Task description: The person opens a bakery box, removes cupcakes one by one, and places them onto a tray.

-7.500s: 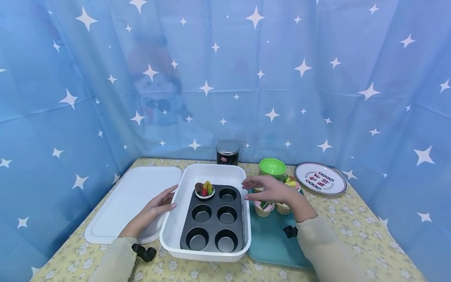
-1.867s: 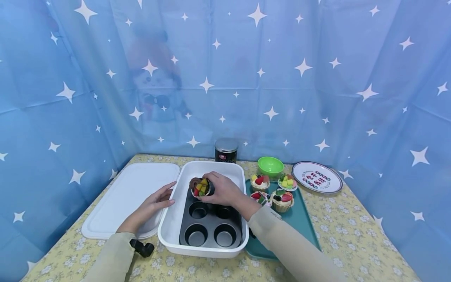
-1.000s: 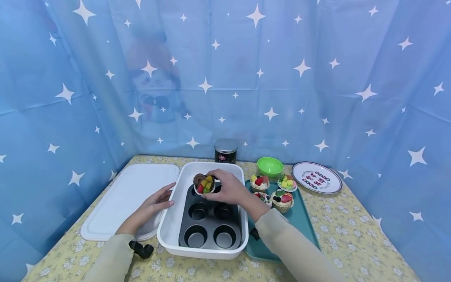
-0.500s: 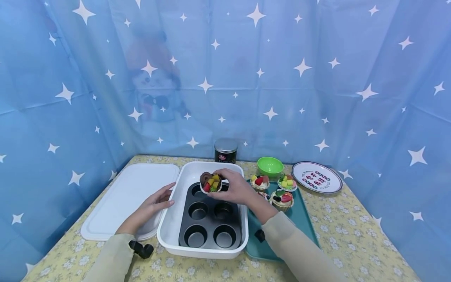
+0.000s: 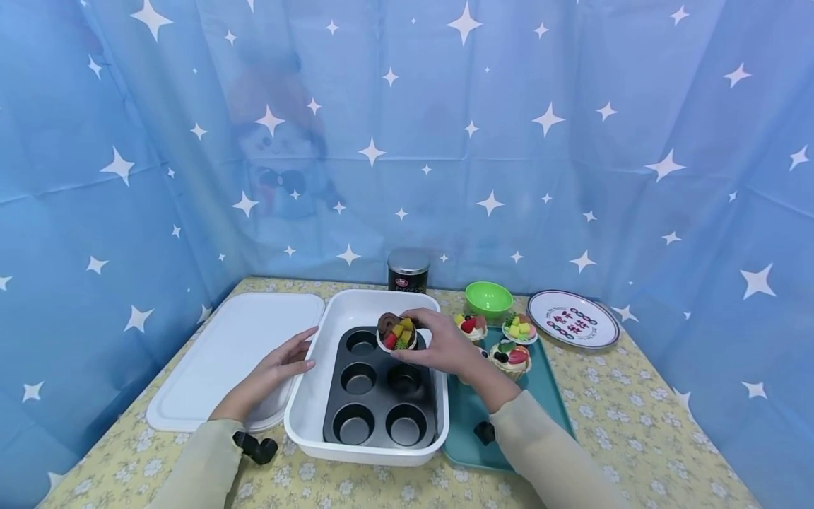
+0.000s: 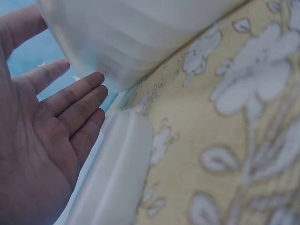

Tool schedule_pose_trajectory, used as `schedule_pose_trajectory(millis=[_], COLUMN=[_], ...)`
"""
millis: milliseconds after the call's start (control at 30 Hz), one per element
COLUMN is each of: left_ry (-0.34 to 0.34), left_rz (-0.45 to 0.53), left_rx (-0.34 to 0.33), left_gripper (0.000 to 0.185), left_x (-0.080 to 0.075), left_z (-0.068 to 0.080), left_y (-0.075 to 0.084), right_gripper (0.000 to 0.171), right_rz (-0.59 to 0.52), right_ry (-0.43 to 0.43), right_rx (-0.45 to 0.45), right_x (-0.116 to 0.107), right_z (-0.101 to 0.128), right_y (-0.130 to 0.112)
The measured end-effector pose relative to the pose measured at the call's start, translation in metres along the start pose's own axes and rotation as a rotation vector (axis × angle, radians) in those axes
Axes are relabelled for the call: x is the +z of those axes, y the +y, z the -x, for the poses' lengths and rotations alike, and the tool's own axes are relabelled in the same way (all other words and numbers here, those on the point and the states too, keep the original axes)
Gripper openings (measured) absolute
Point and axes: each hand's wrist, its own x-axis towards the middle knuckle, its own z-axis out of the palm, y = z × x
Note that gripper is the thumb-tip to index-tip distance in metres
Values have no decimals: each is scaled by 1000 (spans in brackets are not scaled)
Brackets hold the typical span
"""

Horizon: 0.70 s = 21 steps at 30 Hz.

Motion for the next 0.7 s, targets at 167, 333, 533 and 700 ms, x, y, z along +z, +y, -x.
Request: schedule_pose_trajectory(millis=[167,333,533,700], left_ry=[-6,-2,-4,-5], left_rz=[-6,14,8,20], left_rx=[8,5,5,6], left_gripper=[68,67,68,68], left_x=[-1,-2,-1,-1], left_z=[-1,-1,-1,-1], left_y=[-1,-3,-3,-3], right_gripper=[65,64,68,68], right_rz=[-10,17,18,11], right_ry=[20,38,36,41], right_rx=[62,52,63,45], right_x=[-7,-13,-23,-32], right_z=[14,19,21,27], right_y=[2,8,13,16])
